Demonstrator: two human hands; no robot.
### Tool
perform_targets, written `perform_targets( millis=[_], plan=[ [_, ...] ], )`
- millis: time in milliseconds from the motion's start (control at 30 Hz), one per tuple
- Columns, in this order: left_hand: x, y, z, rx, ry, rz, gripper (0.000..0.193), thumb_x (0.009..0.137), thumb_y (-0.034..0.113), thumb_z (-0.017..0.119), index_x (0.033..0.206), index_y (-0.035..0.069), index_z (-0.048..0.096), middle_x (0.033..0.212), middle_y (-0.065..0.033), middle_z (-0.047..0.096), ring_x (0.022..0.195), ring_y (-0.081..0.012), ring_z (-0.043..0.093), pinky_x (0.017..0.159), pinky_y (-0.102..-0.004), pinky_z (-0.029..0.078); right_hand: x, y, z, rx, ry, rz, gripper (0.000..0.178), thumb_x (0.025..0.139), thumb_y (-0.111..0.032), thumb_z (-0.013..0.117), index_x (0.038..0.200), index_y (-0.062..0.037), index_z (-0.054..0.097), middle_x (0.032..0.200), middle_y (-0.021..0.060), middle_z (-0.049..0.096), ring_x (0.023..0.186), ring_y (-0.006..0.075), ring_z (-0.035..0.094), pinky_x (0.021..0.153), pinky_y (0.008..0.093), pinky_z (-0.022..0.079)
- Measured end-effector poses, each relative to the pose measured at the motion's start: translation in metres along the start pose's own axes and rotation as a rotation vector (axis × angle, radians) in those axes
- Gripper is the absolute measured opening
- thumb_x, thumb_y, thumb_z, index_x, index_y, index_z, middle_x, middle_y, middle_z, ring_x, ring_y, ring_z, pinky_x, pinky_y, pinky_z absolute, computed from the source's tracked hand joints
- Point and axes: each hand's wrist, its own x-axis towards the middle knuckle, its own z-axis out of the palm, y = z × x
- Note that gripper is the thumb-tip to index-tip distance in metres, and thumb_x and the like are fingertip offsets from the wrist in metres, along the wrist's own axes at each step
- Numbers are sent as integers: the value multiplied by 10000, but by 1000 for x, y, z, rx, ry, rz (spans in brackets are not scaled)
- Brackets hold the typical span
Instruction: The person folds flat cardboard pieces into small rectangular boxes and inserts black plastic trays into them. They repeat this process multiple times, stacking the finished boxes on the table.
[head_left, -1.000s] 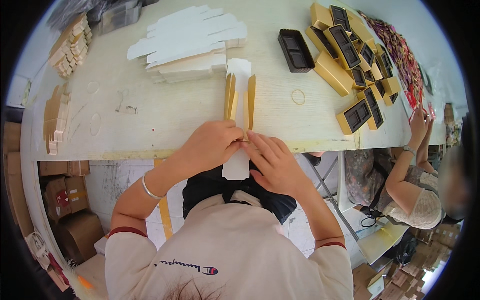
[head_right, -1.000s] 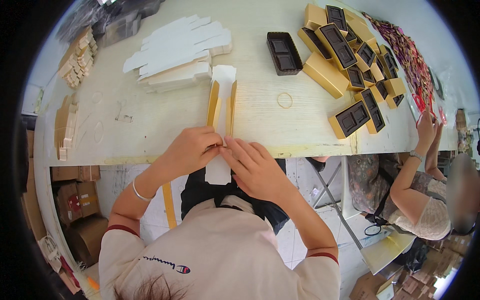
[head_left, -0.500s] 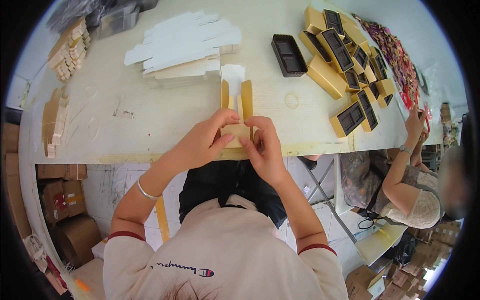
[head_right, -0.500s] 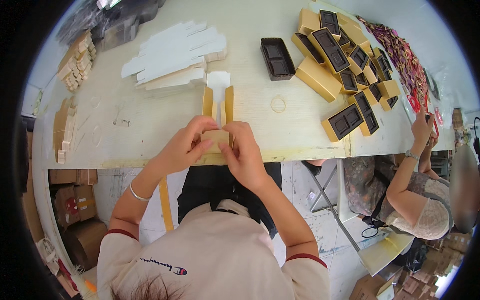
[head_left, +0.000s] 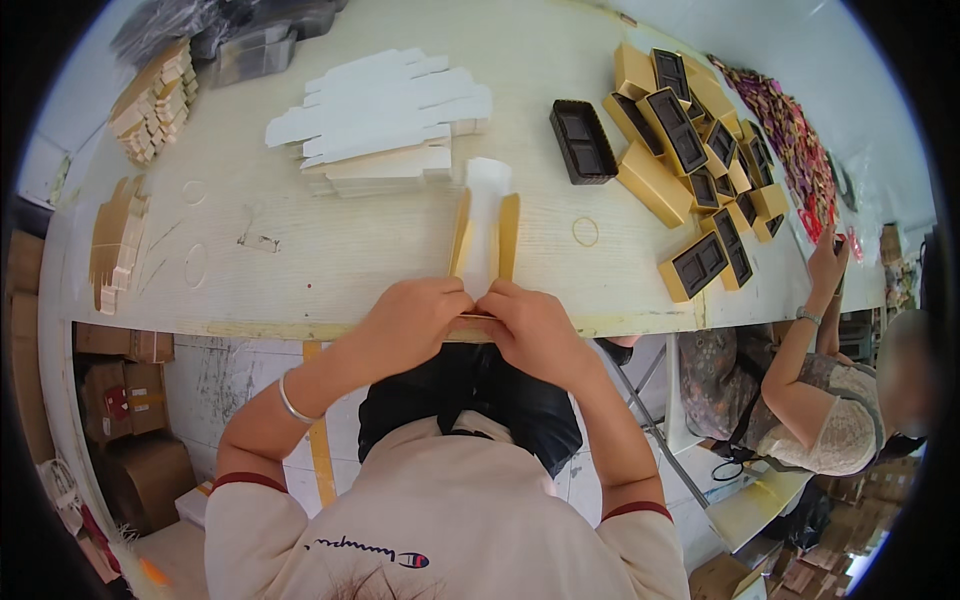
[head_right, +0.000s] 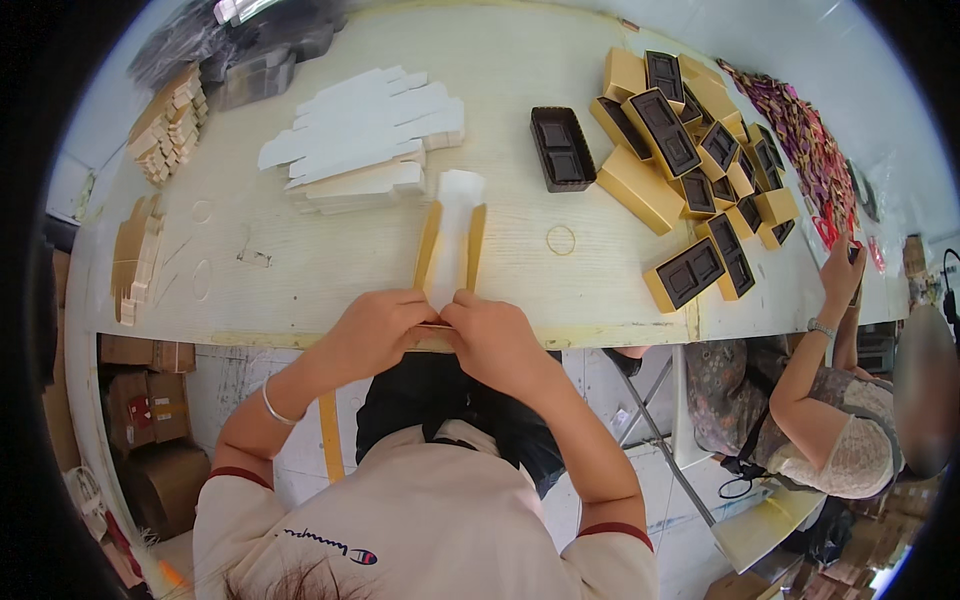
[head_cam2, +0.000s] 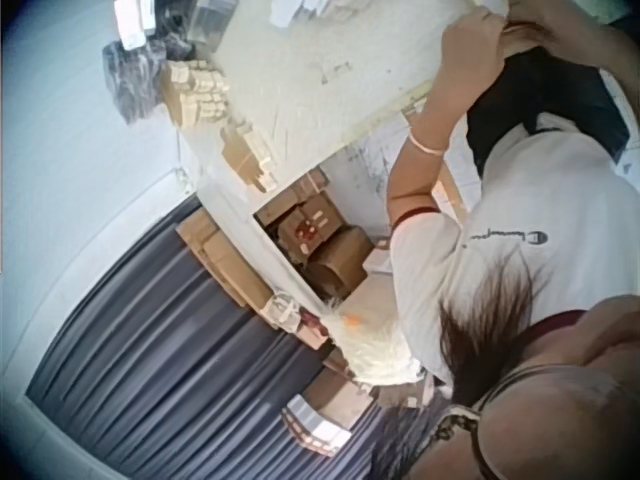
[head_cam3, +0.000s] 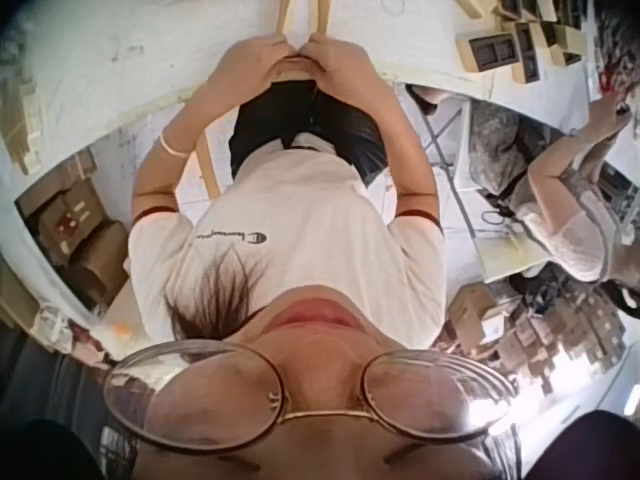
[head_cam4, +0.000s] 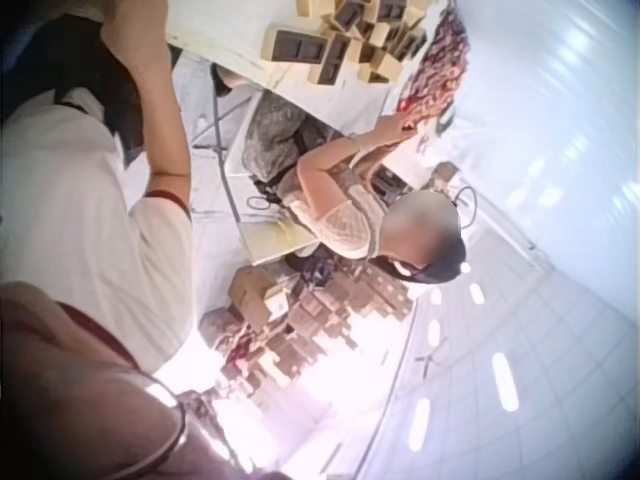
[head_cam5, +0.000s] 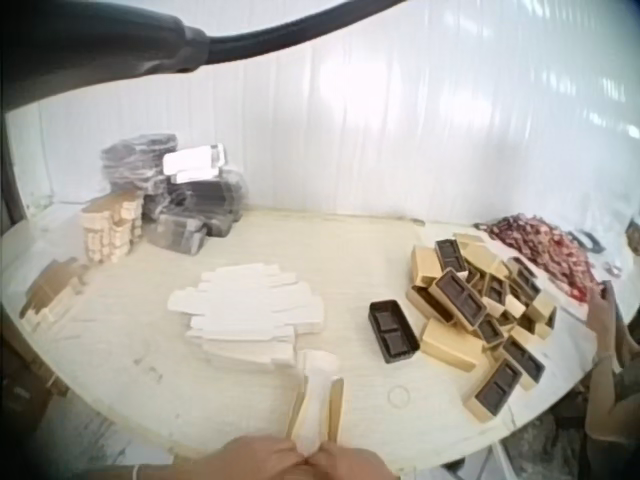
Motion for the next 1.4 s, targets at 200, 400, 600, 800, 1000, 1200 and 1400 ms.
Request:
perform_targets(
  millis=[200, 400, 600, 800, 1000, 1200, 1400],
  plan=[
    [10, -17, -47, 40, -340, 174, 77, 790, 115, 666, 867, 112, 673, 856, -5, 601, 943, -213, 551, 898, -376, 415, -14, 10, -46, -175, 217, -96, 389, 718, -40, 704, 1091, -104, 616, 1155, 139, 557, 929, 305, 568, 757, 395, 454],
    [20, 25, -42, 469, 86, 229, 307, 728, 224, 741, 996, 113, 638, 992, -19, 595, 949, -210, 546, 890, -357, 406, -12, 2, -12, -184, 314, -60, 301, 747, -30, 689, 1039, -26, 618, 925, 126, 616, 801, 299, 558, 670, 369, 456],
    [4, 13, -7, 248, 48, 96, 369, 689, 254, 769, 982, 96, 611, 1012, -40, 589, 880, -240, 565, 764, -354, 461, -31, -20, -24, 127, 478, -83, 325, 726, 27, 641, 1048, -13, 625, 913, 120, 582, 800, 308, 556, 686, 388, 452],
    [8, 4, -8, 101, -13, 183, 349, 689, 287, 774, 909, 94, 583, 1027, -42, 574, 888, -258, 547, 777, -361, 464, -41, 19, -28, -73, 132, -196, 360, 735, 57, 615, 1079, -47, 639, 970, 88, 579, 919, 271, 548, 820, 369, 425],
    [14, -5, -13, 158, -54, 233, 338, 689, 321, 762, 858, 103, 566, 984, -21, 575, 868, -248, 533, 756, -365, 462, -29, 19, -44, -76, -26, -185, 325, 691, 31, 693, 997, -72, 656, 925, 78, 573, 866, 268, 550, 774, 356, 428],
    [8, 5, -3, 298, 27, 231, 266, 692, 243, 760, 797, 97, 564, 850, -22, 569, 797, -239, 545, 709, -346, 464, -13, 20, -18, -92, 160, -272, 195, 650, -28, 716, 739, -61, 546, 754, 75, 475, 717, 266, 490, 653, 361, 393],
    [2, 12, 26, 392, 284, 139, 231, 688, 186, 747, 821, 87, 586, 853, -27, 590, 785, -239, 545, 661, -330, 466, -16, 3, 8, -225, 352, -142, 193, 663, -23, 674, 715, -63, 492, 721, 83, 460, 699, 261, 497, 638, 363, 391]
  ],
)
